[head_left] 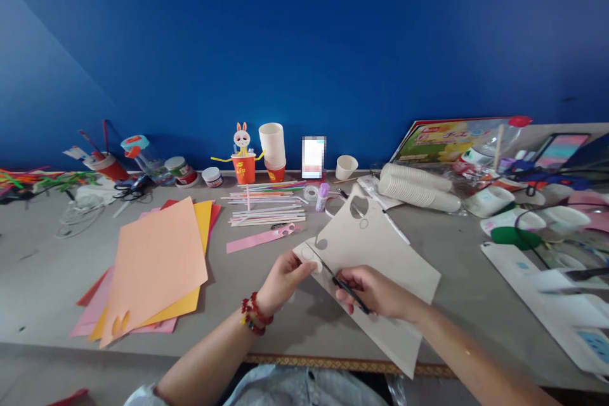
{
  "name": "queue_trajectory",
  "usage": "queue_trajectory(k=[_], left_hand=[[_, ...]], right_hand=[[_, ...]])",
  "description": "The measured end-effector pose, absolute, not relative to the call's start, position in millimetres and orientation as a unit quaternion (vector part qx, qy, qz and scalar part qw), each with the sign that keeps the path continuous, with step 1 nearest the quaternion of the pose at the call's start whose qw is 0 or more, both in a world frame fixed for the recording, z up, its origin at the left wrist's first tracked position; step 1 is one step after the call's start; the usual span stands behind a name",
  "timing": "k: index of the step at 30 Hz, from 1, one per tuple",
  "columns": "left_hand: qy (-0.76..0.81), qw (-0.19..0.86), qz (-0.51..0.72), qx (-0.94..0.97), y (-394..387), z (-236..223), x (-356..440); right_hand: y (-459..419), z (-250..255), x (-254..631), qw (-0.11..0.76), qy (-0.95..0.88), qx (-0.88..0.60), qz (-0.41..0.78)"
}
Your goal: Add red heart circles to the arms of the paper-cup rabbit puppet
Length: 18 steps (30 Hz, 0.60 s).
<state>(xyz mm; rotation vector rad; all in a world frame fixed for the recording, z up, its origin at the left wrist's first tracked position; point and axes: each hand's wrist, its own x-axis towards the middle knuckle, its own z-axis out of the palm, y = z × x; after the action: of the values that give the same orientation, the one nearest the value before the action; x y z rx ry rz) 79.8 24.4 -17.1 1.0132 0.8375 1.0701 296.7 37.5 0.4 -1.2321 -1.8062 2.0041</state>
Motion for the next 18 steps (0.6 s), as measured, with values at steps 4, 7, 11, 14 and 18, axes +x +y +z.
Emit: queue_trajectory(k=[4,7,11,14,18], left_hand=[[0.37,0.669,0.478,0.433,24,-17,81],[0.371,0.671,0.478,0.428,24,-17,81],[0.367,0.672,0.478,0.431,24,-19,81],[0.359,0.675,0.48,0.43,23,-18,81],[0.359,0.674,0.482,0.43,22,-14,82]], right_hand=[[35,0,296,0.1,-0.603,-0.39,0.688],[32,0,296,0.111,-0.615,-0.398,0.672],[29,2,297,0.112,-0.643,-0.406,0.639],[28,5,297,0.116,-0.638,-0.396,0.65],[26,8,297,0.12,-0.614,-0.374,0.684]])
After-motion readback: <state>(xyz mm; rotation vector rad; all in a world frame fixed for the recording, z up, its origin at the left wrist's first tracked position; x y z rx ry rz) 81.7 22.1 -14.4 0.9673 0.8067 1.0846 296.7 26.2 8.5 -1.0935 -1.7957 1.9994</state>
